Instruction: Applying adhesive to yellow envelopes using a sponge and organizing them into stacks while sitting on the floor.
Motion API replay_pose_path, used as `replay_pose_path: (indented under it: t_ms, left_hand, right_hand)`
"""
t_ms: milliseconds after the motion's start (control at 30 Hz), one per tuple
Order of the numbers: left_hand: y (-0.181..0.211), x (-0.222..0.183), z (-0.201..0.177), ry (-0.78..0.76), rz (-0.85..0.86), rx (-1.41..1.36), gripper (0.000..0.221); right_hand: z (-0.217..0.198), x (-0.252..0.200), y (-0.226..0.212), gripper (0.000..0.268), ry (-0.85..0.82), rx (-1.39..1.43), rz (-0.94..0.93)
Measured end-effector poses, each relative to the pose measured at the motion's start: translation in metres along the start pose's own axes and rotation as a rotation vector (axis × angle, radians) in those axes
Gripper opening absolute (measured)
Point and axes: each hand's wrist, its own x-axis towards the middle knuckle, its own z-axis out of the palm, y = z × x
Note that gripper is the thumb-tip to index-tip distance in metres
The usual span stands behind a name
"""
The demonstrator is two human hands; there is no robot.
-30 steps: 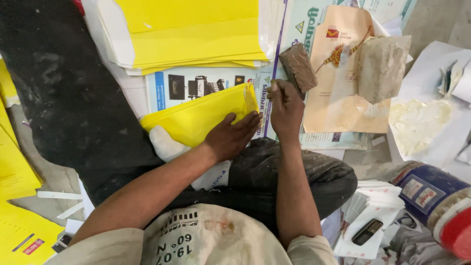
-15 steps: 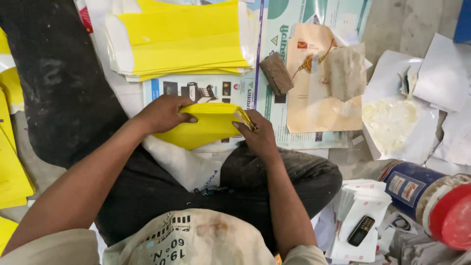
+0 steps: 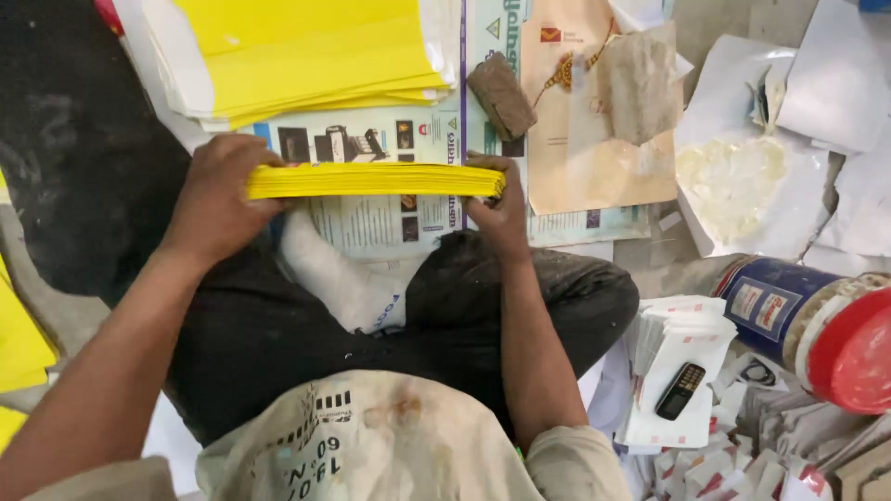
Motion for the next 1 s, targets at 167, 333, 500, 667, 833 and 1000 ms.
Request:
replay_pose_path:
  t_ms: [167,333,500,667,833,1000]
  left_hand:
    - [-0.015,-0.019,0.024,0.203,-0.300,-0.367,0.038]
    - [-0.016,0.008,-0.015,-0.105,-0.094,0.063,0.034]
    - [-0.073,0.024,0.028,-0.798,-0.369,-0.123,0.043]
    - [-0.050,0.030,0.042,-0.682,-0.309,0.082,0.037]
    - [0.066,0.043,0.011,-0.287,-0.631,-0.990,0.065]
    - [0.092,0.030,0.025,-0.267,-0.716,-0.759,0.054]
  right_hand:
    - [0.016,0.011,0.025,0.036,-0.076,-0.160,-0.273]
    - [0.020,0.006,0.002,0.026,-0.030,-0.413,-0.033]
    - [0.030,0.009,-0.002,0.028,-0.041,-0.327,0.275]
    - [0.054,-0.005,0.010,0.036,0.084,-0.732,0.037]
    - [0.115,-0.056,-0.056,0.049,0.099,-0.827,-0.192]
    - [0.121,-0.076,-0.057,0.065,-0.096,-0.969,-0.548]
